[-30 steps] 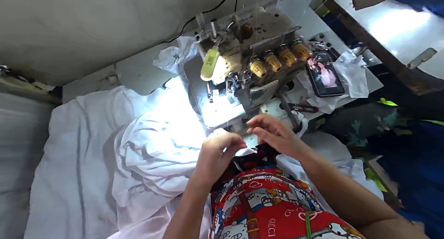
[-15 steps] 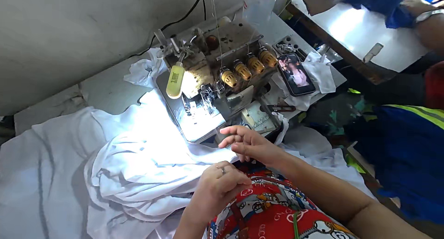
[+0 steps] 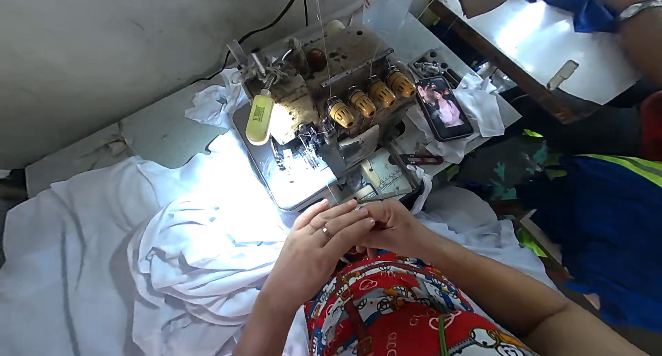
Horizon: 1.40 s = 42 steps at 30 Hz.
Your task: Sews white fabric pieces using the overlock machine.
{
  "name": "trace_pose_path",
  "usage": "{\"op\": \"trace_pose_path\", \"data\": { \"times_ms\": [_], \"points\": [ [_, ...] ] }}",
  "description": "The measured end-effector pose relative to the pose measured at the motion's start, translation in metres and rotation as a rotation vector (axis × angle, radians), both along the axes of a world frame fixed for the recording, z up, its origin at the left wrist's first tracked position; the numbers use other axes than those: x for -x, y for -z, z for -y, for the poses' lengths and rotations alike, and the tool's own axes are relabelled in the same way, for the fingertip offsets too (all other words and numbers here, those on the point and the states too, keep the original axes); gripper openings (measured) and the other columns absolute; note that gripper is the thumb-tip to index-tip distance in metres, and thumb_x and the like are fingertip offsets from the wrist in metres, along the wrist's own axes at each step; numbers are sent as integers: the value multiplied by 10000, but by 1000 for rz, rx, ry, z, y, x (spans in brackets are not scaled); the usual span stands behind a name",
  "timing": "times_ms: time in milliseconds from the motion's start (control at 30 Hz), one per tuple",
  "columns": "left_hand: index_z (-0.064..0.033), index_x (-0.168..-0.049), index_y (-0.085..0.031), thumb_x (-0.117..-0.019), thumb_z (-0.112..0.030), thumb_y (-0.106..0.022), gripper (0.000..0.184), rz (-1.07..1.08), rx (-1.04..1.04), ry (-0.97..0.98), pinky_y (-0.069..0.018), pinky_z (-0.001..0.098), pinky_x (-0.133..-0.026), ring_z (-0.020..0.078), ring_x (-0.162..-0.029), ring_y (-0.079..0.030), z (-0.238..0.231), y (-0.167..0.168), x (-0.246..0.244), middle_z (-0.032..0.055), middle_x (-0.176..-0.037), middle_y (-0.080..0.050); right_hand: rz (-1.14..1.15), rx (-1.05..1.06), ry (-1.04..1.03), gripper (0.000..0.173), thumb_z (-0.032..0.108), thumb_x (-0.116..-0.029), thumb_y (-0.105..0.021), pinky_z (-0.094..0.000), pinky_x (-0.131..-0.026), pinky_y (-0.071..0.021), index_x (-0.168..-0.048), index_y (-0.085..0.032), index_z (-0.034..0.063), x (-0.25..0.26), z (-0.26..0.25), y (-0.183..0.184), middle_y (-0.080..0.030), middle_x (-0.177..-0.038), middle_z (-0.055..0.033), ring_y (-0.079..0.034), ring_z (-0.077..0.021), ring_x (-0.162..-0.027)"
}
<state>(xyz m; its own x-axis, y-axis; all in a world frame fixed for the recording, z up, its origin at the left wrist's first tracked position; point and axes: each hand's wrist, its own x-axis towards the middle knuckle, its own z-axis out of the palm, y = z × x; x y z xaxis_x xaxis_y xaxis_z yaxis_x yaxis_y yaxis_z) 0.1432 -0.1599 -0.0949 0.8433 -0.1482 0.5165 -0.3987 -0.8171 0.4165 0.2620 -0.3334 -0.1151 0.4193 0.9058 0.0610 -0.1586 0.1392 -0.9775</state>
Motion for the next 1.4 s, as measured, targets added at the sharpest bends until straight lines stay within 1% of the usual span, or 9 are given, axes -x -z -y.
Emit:
{"op": "trace_pose_path", "data": {
  "times_ms": [133,333,467,533,633,700,967,1300,1400],
  "points": [
    [-171,-996,-715,-1051,-215,-569,162,-15,-97,-17,-509,292,-976,140,-1093,-697,-14,0,-2,-5,-987,-769,136,77,-11,114,111,-964,-675,-131,-602,-554,-923,-700,7,-7,13,0,-711,-791,50,-650,45,-658],
    [-135,-941,-731,-1027,-200,-580,185,27,-138,-224,-525,270,-697,155,-855,-717,-18,7,5,45,-915,-768,395,184,77,186,152,-981,-645,-149,-635,-557,-953,-732,-10,-34,30,8,-714,-817,4,-646,35,-694],
    [-127,-909,-761,-982,-200,-624,171,33,-70,-377,-527,252,-676,154,-786,-698,-18,14,12,65,-851,-742,630,330,420,150,123,-950,-654,-227,-626,-593,-959,-723,-10,-72,41,16,-712,-834,-47,-672,-44,-673],
    [-128,-910,-764,-974,-206,-636,163,19,-34,-413,-519,235,-667,138,-767,-681,-15,16,13,56,-824,-724,750,331,454,146,136,-942,-670,-250,-652,-591,-956,-733,5,-76,38,24,-710,-859,-56,-674,-73,-707],
    [-111,-905,-770,-960,-190,-649,154,12,30,-435,-522,210,-665,114,-736,-669,-8,18,13,55,-792,-709,989,404,176,247,226,-976,-655,-517,-923,-552,-1131,-766,69,-63,30,38,-721,-1148,-140,-681,-315,-1093],
    [-104,-908,-772,-959,-186,-651,155,6,60,-442,-527,198,-666,104,-730,-668,-6,19,11,55,-787,-706,1054,476,36,301,219,-997,-628,-611,-976,-485,-1257,-727,102,-52,25,48,-674,-1300,-157,-613,-390,-1225],
    [-114,-919,-760,-983,-210,-638,168,-35,82,-393,-540,201,-722,101,-807,-690,-3,17,11,43,-844,-733,1119,420,94,305,6,-975,-564,-537,-909,-543,-1214,-743,73,-50,24,62,-705,-1232,-143,-658,-375,-1110],
    [-143,-950,-728,-998,-225,-639,131,-69,134,-252,-522,191,-754,100,-838,-660,30,30,39,19,-861,-697,1095,396,181,268,194,-1035,-548,-525,-908,-557,-1167,-751,78,-53,28,69,-711,-1216,-136,-677,-346,-1116],
    [-159,-968,-716,-1010,-238,-625,127,-92,153,-208,-527,207,-794,101,-861,-658,38,38,53,4,-875,-689,1057,412,296,263,161,-1025,-554,-537,-950,-545,-1169,-735,36,-69,37,62,-705,-1190,-168,-666,-364,-1138]
  ]
}}
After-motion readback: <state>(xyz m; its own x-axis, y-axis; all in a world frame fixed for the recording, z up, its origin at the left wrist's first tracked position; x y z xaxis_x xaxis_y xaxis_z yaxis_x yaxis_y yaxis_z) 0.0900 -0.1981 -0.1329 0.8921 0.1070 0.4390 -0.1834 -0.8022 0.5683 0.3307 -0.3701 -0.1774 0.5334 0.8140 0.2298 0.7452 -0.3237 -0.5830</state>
